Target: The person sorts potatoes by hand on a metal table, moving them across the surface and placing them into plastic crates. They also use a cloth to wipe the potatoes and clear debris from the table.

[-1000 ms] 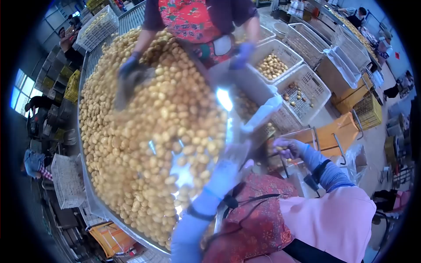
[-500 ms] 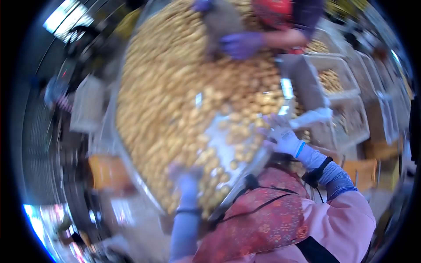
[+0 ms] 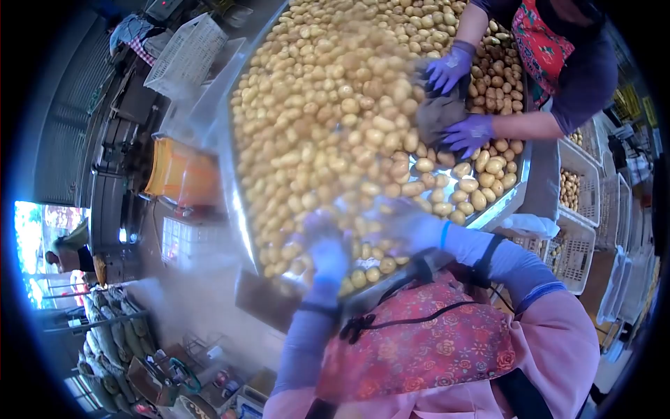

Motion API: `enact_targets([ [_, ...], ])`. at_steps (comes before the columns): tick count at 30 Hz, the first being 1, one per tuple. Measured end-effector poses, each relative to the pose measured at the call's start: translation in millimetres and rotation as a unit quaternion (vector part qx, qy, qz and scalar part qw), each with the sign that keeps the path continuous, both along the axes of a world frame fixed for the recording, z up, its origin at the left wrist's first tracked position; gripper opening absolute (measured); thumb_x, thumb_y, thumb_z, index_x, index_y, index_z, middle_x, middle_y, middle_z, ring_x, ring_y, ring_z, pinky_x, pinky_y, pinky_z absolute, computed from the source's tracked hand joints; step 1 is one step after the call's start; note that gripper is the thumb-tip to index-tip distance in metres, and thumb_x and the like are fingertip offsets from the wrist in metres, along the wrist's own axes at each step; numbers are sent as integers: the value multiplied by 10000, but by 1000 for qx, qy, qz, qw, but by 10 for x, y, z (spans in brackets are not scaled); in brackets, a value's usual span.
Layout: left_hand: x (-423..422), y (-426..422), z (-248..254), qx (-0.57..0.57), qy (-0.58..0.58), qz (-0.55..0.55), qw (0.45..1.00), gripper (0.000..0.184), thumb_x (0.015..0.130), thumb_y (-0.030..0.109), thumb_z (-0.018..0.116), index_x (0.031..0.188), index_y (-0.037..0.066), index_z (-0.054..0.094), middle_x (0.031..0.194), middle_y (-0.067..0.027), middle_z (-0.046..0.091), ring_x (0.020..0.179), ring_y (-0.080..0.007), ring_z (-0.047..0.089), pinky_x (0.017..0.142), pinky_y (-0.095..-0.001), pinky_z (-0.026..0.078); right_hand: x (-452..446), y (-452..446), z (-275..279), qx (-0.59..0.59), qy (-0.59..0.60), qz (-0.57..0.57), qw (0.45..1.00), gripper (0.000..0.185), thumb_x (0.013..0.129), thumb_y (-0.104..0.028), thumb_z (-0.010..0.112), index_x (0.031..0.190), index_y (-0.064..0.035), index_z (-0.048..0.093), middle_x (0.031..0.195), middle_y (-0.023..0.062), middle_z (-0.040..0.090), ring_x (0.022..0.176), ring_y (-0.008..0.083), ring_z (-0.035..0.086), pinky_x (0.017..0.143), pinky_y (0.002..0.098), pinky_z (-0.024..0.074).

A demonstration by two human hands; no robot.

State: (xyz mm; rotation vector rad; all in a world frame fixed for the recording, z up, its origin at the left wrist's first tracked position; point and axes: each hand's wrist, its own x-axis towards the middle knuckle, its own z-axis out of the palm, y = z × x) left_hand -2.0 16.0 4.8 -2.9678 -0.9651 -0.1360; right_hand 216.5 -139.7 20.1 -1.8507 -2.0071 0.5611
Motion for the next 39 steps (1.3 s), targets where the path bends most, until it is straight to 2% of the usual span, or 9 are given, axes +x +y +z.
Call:
enact_targets([
  [5, -50, -31, 137, -103, 22, -134, 985, 788, 898, 489, 530, 1471, -3, 304, 1492, -292, 295, 1412, -453, 223, 1107, -690, 85, 558, 163, -57, 100, 84, -199, 971, 293, 903, -356, 576, 1115, -186, 683, 1132, 109, 650, 923, 323, 640, 799, 446, 511],
  [8, 133, -35, 123, -52, 25, -114, 992, 843, 889, 519, 524, 1469, -41, 278, 1497, -277, 303, 1418, -420, 233, 1112, -683, 83, 398, 523, 139, 39, -97, -195, 975, 224, 896, -231, 577, 1040, -117, 705, 1012, 121, 684, 808, 327, 661, 717, 407, 529],
  [12, 209, -37, 77, 1, 29, -120, 992, 765, 898, 522, 513, 1404, -41, 402, 1457, -245, 394, 1352, -394, 352, 1102, -661, 151, 167, 1062, 199, -252, -178, -181, 934, 261, 839, -141, 606, 1089, -100, 667, 1015, 126, 684, 913, 276, 670, 773, 397, 526],
  [17, 338, 372, 386, -22, -62, -158, 985, 487, 911, 307, 565, 1303, 22, 510, 1183, -172, 603, 1083, -348, 564, 1026, -513, 364, 417, 533, 97, -27, 156, -284, 946, 265, 836, -161, 671, 1076, -54, 642, 1005, 91, 687, 912, 221, 667, 790, 368, 530],
  [24, 1154, 693, 86, -127, 77, -71, 986, 358, 824, 268, 673, 1048, 7, 575, 914, -202, 666, 823, -375, 667, 711, -459, 542, 306, -536, 189, -12, 725, -307, 617, 248, 886, -132, 680, 1100, -24, 617, 927, 30, 641, 807, 116, 620, 667, 238, 497],
  [32, 1041, 379, 433, -302, -146, 9, 942, 462, 763, 303, 750, 1104, 37, 585, 903, -173, 679, 866, -310, 669, 760, -415, 532, 96, -1114, 564, -18, 707, -334, 624, 407, 905, -317, 667, 1176, -19, 601, 1193, 58, 613, 955, 145, 619, 721, 243, 522],
  [35, 1241, -628, 835, -454, -139, -220, 852, 405, 857, 269, 674, 1171, 36, 573, 976, -139, 680, 841, -280, 673, 764, -375, 533, -16, -1093, 713, 18, 645, -373, 667, 330, 957, -260, 602, 1223, -66, 578, 1027, 47, 633, 800, 112, 598, 642, 219, 486],
  [37, 1346, -944, 1183, -410, -52, -319, 853, 392, 900, 240, 614, 1228, 36, 552, 1033, -128, 672, 824, -269, 673, 737, -369, 531, 16, -1188, 806, 59, 581, -347, 733, 278, 968, -244, 588, 1194, -83, 587, 946, 33, 632, 775, 105, 588, 649, 209, 483],
  [39, 1252, -993, 883, -188, -8, -356, 915, 388, 920, 217, 563, 1265, 44, 532, 1055, -119, 667, 799, -261, 673, 694, -376, 529, 157, -1589, 1003, -84, 642, -424, 633, 253, 959, -234, 599, 1161, -81, 596, 930, 30, 627, 811, 104, 591, 681, 210, 492],
])
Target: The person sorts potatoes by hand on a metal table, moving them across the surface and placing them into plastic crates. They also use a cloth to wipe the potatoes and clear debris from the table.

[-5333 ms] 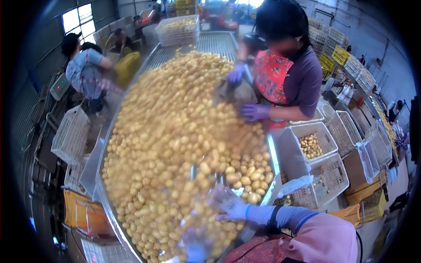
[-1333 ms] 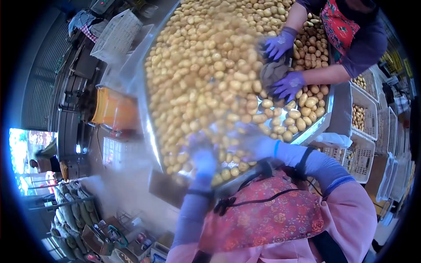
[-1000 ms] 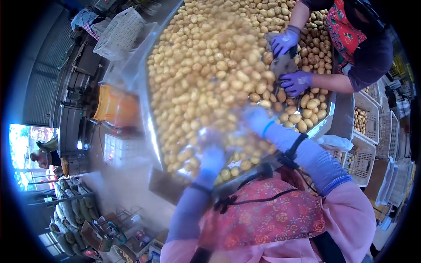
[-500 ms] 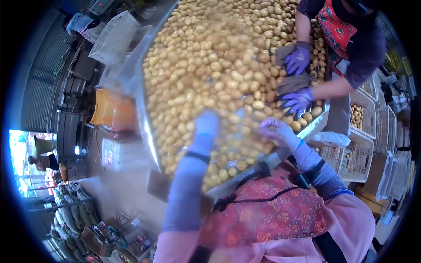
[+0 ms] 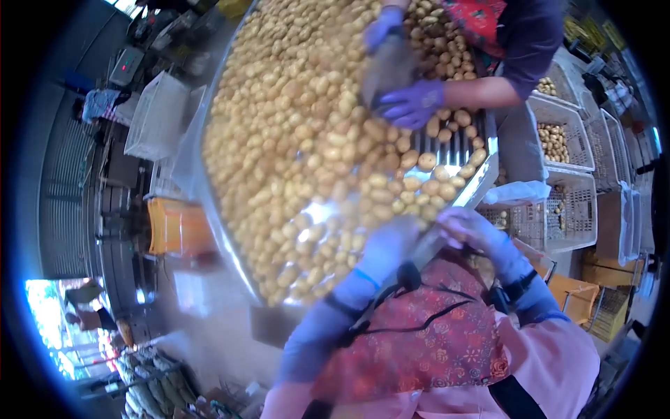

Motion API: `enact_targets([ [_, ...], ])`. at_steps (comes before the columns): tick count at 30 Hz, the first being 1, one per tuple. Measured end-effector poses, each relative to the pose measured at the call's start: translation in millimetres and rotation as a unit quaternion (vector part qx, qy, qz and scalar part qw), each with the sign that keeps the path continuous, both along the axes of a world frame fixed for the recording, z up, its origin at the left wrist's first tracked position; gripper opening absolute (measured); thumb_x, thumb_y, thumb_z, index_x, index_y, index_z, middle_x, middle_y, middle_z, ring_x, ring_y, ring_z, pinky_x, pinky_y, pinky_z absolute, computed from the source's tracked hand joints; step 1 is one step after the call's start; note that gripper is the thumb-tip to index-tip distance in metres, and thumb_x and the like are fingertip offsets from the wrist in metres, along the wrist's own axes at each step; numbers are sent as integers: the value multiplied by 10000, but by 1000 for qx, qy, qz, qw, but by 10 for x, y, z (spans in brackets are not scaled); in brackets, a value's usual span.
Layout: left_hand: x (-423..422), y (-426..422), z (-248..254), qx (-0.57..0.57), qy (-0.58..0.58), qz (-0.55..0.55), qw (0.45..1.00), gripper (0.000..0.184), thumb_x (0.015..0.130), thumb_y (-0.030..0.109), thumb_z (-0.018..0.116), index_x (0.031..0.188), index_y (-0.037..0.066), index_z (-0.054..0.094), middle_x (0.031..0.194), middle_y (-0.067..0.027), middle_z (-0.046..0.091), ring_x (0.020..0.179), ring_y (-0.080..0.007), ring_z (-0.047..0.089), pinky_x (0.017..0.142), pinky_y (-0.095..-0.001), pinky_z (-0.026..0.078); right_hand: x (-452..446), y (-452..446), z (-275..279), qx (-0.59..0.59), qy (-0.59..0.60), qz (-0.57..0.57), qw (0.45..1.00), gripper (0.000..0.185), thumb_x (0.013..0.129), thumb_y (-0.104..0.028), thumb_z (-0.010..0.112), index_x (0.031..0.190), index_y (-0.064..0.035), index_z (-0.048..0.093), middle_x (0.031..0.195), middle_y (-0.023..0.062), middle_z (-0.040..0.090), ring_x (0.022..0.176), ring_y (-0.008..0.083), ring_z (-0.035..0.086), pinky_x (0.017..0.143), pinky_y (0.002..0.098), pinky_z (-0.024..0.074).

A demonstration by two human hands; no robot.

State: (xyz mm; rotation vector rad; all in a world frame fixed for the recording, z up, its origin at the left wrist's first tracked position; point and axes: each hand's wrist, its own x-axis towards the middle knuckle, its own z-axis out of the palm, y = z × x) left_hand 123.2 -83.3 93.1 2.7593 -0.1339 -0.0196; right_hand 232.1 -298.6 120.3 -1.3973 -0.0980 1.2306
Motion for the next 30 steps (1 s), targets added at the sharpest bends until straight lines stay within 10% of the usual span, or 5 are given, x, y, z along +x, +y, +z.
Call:
enact_targets([
  [9, 158, 418, -995, -25, 122, -26, 992, 347, 913, 153, 482, 1241, 59, 547, 1062, -174, 639, 830, -344, 647, 700, -457, 516, 620, -2444, 12, -452, -639, -212, 585, 487, 945, -156, 590, 1390, -24, 443, 1290, 96, 538, 1201, 209, 504, 993, 378, 440],
  [13, 206, 242, -630, -80, -20, -3, 997, 380, 906, 166, 510, 1271, 67, 536, 1084, -191, 620, 956, -372, 611, 809, -454, 508, 287, -1213, -388, 123, -147, -106, 976, 697, 895, -390, 661, 1427, -22, 400, 1315, 140, 531, 1173, 228, 544, 1027, 343, 421],
  [18, 102, -386, 211, -285, -29, -87, 954, 564, 876, 265, 615, 1394, 100, 463, 1285, -203, 538, 1167, -366, 526, 989, -446, 430, -152, -342, -155, 119, 17, -48, 992, 482, 933, -267, 632, 1339, -67, 466, 1145, 54, 565, 976, 127, 565, 851, 268, 476],
  [25, -1368, 700, -441, 112, 56, 16, 992, 685, 834, 420, 651, 1402, 92, 454, 1449, -197, 413, 1331, -428, 372, 1088, -588, 274, 188, -2116, -56, -343, -228, 321, 853, 452, 884, -325, 667, 1258, -77, 608, 1070, 68, 665, 1015, 153, 613, 883, 307, 497],
  [30, -755, 755, -759, 120, -35, 156, 980, 698, 895, 452, 569, 1449, 71, 382, 1482, -244, 354, 1371, -431, 321, 1091, -590, 269, 379, -712, -87, -169, -360, 154, 905, 342, 929, -230, 618, 1235, -78, 627, 1121, 91, 671, 976, 186, 637, 891, 332, 491],
])
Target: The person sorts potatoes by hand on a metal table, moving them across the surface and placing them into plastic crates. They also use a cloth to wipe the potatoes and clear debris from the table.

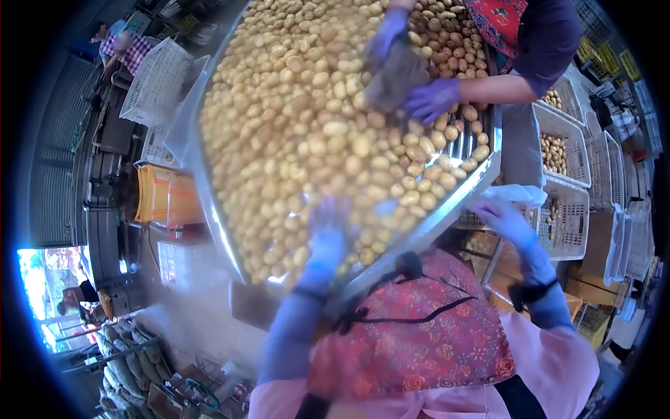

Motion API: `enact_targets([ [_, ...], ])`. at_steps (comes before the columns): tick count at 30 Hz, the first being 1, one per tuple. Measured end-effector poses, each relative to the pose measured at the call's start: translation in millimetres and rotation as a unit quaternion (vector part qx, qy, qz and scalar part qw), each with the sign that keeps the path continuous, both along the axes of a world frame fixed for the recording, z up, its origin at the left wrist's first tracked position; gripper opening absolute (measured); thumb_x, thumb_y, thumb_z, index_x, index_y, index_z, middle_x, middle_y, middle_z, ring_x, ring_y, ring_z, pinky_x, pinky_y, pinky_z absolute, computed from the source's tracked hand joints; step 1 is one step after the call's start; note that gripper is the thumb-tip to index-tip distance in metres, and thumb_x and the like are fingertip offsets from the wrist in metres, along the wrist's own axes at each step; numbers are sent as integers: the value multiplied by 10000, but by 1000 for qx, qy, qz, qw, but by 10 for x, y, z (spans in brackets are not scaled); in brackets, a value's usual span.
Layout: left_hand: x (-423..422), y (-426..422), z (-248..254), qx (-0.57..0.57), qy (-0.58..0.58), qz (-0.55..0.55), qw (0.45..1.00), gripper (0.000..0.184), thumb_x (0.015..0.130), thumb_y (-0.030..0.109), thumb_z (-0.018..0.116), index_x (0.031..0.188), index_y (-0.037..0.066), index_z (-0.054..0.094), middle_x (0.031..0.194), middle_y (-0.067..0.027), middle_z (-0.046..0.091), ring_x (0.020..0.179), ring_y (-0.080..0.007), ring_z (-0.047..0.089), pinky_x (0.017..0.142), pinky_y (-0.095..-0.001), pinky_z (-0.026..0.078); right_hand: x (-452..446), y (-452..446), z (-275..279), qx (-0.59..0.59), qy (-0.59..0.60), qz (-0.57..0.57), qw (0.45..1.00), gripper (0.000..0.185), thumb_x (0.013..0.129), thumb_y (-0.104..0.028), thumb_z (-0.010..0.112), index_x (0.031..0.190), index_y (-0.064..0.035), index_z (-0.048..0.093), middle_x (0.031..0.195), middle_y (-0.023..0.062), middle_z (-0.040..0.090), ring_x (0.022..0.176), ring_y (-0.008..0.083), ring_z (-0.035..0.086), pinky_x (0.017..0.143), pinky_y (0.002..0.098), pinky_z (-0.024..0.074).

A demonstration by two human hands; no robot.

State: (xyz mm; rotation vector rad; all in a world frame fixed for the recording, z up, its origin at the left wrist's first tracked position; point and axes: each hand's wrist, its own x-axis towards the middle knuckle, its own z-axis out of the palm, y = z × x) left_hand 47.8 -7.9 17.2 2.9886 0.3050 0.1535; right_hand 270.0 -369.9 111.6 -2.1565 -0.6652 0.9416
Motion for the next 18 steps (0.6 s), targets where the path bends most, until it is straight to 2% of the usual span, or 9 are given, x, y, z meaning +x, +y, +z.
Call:
enact_targets([
  [1, 158, -92, 43, 13, 21, 36, 999, 700, 904, 448, 560, 1454, 58, 369, 1483, -248, 350, 1366, -430, 330, 1100, -588, 258, -19, 453, 61, 11, -163, 113, 980, 281, 959, -192, 561, 1202, -78, 647, 1131, 132, 665, 1022, 245, 641, 908, 351, 495],
  [2, 238, -149, 77, 29, 41, 70, 996, 703, 912, 444, 550, 1458, 46, 356, 1485, -252, 346, 1362, -430, 338, 1108, -585, 247, -44, 788, -198, 94, -284, 127, 946, 288, 908, -159, 585, 1176, -80, 656, 1156, 137, 654, 1031, 299, 627, 904, 388, 502],
  [3, 172, -154, 36, 21, 28, 37, 999, 710, 910, 444, 551, 1460, 42, 352, 1486, -249, 344, 1368, -426, 329, 1114, -585, 234, -1, 1135, -283, 141, -307, 160, 928, 356, 830, -120, 610, 1183, -113, 657, 1200, 138, 638, 1025, 308, 625, 880, 402, 508],
  [5, -56, -145, -90, 8, -5, -23, 1000, 723, 906, 443, 553, 1464, 34, 342, 1490, -243, 339, 1382, -418, 309, 1126, -586, 208, 39, 1628, -577, 59, -482, 134, 864, 406, 759, -99, 622, 1159, -150, 661, 1159, 143, 642, 1010, 308, 630, 838, 411, 516],
  [8, -722, -36, 128, -71, 40, -51, 995, 749, 905, 450, 544, 1469, 14, 314, 1491, -217, 343, 1408, -394, 267, 1145, -587, 154, 230, 2072, -715, -81, -424, 114, 895, 396, 775, -103, 622, 1164, -172, 630, 1099, 151, 635, 985, 313, 633, 780, 428, 517],
  [11, -900, 0, 188, -49, 84, 14, 995, 749, 897, 436, 556, 1459, 0, 325, 1473, -215, 361, 1417, -385, 249, 1152, -593, 119, 521, 2324, -891, -163, -426, 171, 873, 197, 865, -196, 555, 1002, -126, 679, 971, 109, 689, 902, 296, 673, 762, 432, 542],
  [15, -884, -126, 95, -45, 57, 57, 996, 716, 898, 400, 563, 1458, 15, 338, 1460, -213, 377, 1411, -398, 251, 1148, -598, 118, 577, 2225, -359, -60, -394, 209, 893, 203, 879, -194, 550, 1024, -122, 673, 912, 108, 678, 854, 312, 660, 735, 430, 536],
  [18, -1041, -80, 191, -94, 34, 38, 994, 704, 905, 390, 561, 1457, 13, 341, 1478, -212, 362, 1417, -419, 233, 1147, -603, 120, 687, 1978, -659, 108, -253, 85, 958, 202, 879, -216, 569, 1031, -133, 671, 931, 112, 671, 860, 315, 646, 739, 431, 531],
])
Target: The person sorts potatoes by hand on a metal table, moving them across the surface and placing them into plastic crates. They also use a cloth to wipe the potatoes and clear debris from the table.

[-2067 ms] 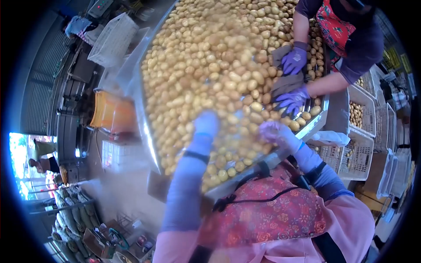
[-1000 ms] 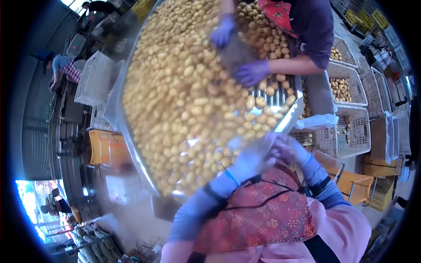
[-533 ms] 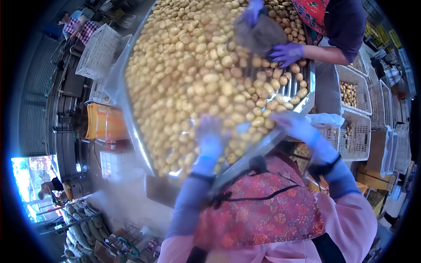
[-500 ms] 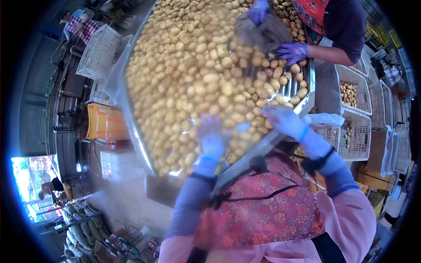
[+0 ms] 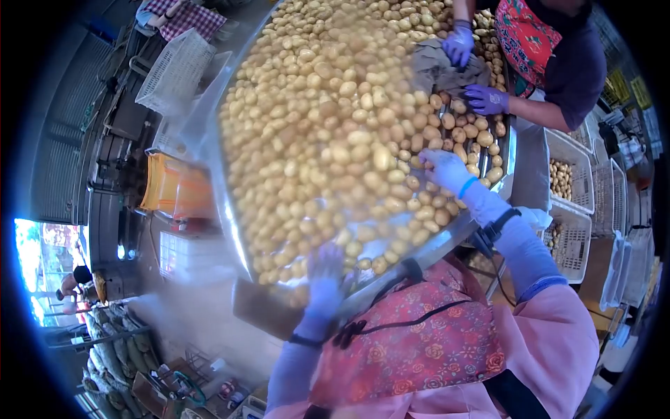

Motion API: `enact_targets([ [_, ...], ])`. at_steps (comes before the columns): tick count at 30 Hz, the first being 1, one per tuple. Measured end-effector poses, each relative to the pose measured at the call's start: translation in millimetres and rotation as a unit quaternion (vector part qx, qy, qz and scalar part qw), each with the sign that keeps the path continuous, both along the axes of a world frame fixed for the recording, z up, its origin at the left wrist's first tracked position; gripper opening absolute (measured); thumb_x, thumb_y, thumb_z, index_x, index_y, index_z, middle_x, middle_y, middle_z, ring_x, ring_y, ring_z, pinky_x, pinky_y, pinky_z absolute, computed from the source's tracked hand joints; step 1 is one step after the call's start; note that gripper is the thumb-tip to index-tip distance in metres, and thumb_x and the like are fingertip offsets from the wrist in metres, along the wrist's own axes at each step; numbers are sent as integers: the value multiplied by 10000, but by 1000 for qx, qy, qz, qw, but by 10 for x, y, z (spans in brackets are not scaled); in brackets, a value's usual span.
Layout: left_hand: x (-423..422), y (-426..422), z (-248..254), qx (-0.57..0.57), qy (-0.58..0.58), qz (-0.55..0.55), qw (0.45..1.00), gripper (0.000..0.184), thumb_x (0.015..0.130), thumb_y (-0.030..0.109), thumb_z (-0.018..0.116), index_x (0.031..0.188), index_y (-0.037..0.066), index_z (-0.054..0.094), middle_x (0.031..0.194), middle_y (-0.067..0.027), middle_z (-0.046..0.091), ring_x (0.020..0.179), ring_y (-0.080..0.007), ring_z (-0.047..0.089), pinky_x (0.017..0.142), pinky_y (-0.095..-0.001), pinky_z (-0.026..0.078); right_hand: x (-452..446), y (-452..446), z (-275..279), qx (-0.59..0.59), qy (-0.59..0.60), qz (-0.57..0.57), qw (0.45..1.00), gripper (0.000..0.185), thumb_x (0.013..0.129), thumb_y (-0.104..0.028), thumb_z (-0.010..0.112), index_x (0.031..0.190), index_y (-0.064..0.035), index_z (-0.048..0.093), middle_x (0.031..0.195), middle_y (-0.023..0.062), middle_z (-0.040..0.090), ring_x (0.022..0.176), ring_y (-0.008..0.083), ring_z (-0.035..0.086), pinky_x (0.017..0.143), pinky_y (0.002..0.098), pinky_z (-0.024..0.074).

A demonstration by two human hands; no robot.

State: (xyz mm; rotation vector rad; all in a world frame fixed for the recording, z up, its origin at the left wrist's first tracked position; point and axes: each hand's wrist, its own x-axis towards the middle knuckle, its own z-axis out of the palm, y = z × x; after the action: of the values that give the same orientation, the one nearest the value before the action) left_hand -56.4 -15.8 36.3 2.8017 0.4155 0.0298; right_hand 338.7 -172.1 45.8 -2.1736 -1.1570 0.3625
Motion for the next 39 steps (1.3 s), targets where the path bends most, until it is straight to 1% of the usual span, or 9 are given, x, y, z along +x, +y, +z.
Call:
enact_targets([
  [4, -110, -32, -130, 2, -20, 41, 999, 704, 911, 393, 566, 1457, 9, 344, 1512, -219, 322, 1421, -454, 214, 1143, -610, 113, -75, 189, 104, 8, -131, 20, 991, 271, 862, -206, 610, 1128, -165, 640, 951, 97, 672, 865, 313, 647, 747, 427, 523],
  [8, 418, -68, 7, -16, -20, 11, 1000, 651, 905, 345, 587, 1422, 4, 388, 1475, -224, 372, 1394, -450, 277, 1144, -607, 139, 33, 758, -346, -258, -199, 40, 945, 286, 831, -217, 645, 1111, -160, 640, 959, 98, 644, 834, 310, 655, 709, 430, 532],
  [16, 459, 188, -39, 31, -91, 7, 995, 551, 879, 280, 603, 1363, 51, 475, 1374, -179, 481, 1267, -415, 419, 1098, -555, 269, -93, 340, -96, -145, -128, 62, 979, 323, 786, -209, 689, 1107, -194, 654, 1079, 140, 589, 933, 329, 626, 744, 444, 512],
  [23, 348, 323, -4, 34, -67, -39, 996, 474, 847, 237, 630, 1291, 91, 547, 1330, -116, 513, 1236, -375, 439, 1060, -545, 325, -155, -510, 419, 113, 380, -67, 916, 318, 906, -237, 662, 1189, -96, 628, 993, 14, 649, 891, 153, 616, 763, 290, 513],
  [26, 333, 205, -225, 31, -62, -90, 994, 462, 838, 246, 631, 1283, 138, 561, 1300, -86, 533, 1231, -358, 451, 1018, -534, 371, -435, -1272, 1334, -326, 324, -126, 879, 275, 880, -243, 706, 1092, -85, 630, 1046, -24, 633, 854, 50, 586, 726, 210, 479],
  [27, 313, 131, -260, 29, -54, -112, 992, 460, 835, 259, 631, 1277, 153, 566, 1286, -77, 537, 1200, -351, 470, 992, -523, 388, -369, -2047, 865, -193, 450, -62, 870, 324, 857, -216, 723, 1143, -100, 623, 1070, 5, 648, 905, 105, 612, 789, 244, 499],
  [32, 493, 12, -359, 99, 45, -191, 976, 470, 807, 328, 639, 1257, 205, 586, 1138, -52, 585, 1021, -317, 549, 824, -467, 456, -884, -3140, 808, -465, 114, -59, 876, 516, 850, -259, 718, 1315, -104, 559, 1125, 58, 647, 1070, 206, 597, 955, 343, 468],
  [35, 875, 129, -219, 36, 69, -281, 956, 476, 801, 355, 665, 1240, 183, 603, 992, -52, 613, 912, -298, 561, 745, -437, 450, -990, -2527, 636, -64, 377, -84, 920, 492, 912, -189, 638, 1360, -40, 498, 1261, 89, 602, 1141, 190, 587, 965, 327, 471],
  [39, 1204, -47, 599, -67, 95, -167, 979, 553, 813, 383, 690, 1291, 126, 582, 923, -95, 632, 895, -310, 577, 821, -429, 435, -1370, -1312, 747, 149, 586, 28, 796, 444, 990, -205, 535, 1393, -37, 455, 1243, 43, 582, 1051, 128, 586, 933, 263, 463],
])
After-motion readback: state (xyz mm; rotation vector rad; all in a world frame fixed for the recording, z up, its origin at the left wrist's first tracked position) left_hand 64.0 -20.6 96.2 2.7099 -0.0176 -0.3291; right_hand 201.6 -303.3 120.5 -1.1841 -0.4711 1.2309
